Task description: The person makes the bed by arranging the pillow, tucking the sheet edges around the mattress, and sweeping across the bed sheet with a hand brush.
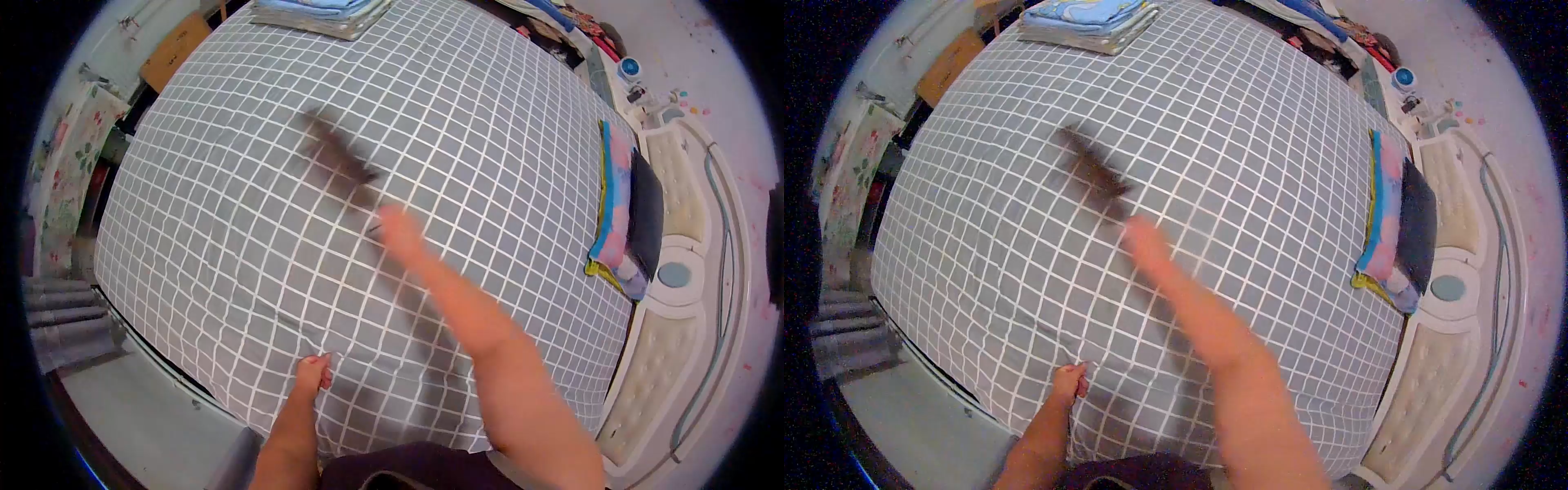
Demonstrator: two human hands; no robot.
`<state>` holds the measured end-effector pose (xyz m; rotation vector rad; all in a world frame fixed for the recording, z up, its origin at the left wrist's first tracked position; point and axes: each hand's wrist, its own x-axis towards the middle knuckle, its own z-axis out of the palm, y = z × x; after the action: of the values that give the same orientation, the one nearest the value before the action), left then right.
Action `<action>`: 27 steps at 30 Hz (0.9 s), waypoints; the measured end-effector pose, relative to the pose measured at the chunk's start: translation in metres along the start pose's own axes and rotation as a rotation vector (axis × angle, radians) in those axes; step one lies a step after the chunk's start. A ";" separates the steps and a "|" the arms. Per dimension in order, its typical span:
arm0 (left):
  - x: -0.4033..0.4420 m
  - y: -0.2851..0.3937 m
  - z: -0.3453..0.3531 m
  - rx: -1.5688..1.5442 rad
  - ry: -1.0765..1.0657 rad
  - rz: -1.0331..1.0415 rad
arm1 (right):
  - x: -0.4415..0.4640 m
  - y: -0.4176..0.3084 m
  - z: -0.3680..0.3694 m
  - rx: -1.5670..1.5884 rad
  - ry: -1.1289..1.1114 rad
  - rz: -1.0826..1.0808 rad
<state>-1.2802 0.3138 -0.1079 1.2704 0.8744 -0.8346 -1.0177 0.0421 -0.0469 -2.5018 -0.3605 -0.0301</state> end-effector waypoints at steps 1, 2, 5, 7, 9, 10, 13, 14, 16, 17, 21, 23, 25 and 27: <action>0.000 0.002 -0.001 0.008 0.015 -0.013 | 0.002 0.035 -0.027 -0.113 0.130 0.202; -0.001 0.004 0.001 0.016 0.029 -0.026 | -0.002 0.100 -0.033 -0.241 0.394 0.215; 0.000 0.006 0.001 -0.015 0.007 -0.059 | -0.010 0.261 -0.086 -0.939 -0.158 1.030; 0.002 0.008 -0.002 -0.031 -0.008 -0.071 | -0.027 0.282 -0.105 -0.987 -0.254 0.873; 0.002 0.008 0.000 -0.027 -0.003 -0.081 | -0.016 0.294 -0.081 -0.504 0.098 0.825; 0.001 0.009 0.002 -0.032 0.005 -0.076 | -0.002 0.300 -0.053 -0.121 0.374 0.799; -0.006 0.017 0.003 -0.012 0.019 -0.066 | 0.063 0.093 0.030 -0.086 0.154 0.299; -0.005 0.015 0.003 -0.001 0.013 -0.061 | 0.067 0.064 0.098 0.039 0.192 -0.059; 0.001 0.012 0.005 0.068 -0.011 -0.021 | 0.063 -0.104 0.101 0.500 -0.610 0.150; 0.005 0.008 0.002 0.116 0.000 0.006 | 0.029 -0.199 0.112 0.392 -0.927 -0.167; 0.004 0.010 0.002 0.034 -0.061 0.082 | -0.022 -0.257 0.118 0.466 -0.985 -0.172; 0.019 -0.007 -0.002 -0.010 -0.059 0.023 | -0.008 -0.227 0.109 0.355 -0.814 -0.237; 0.017 -0.004 -0.003 -0.036 -0.065 -0.003 | 0.002 -0.168 0.111 0.184 -0.317 -0.298; 0.018 -0.004 -0.002 -0.027 -0.093 0.024 | 0.016 -0.116 0.096 -0.086 -0.182 -0.008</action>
<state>-1.2758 0.3148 -0.1261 1.2067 0.7919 -0.8537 -1.0384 0.1919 -0.0574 -2.5959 -0.4523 0.1837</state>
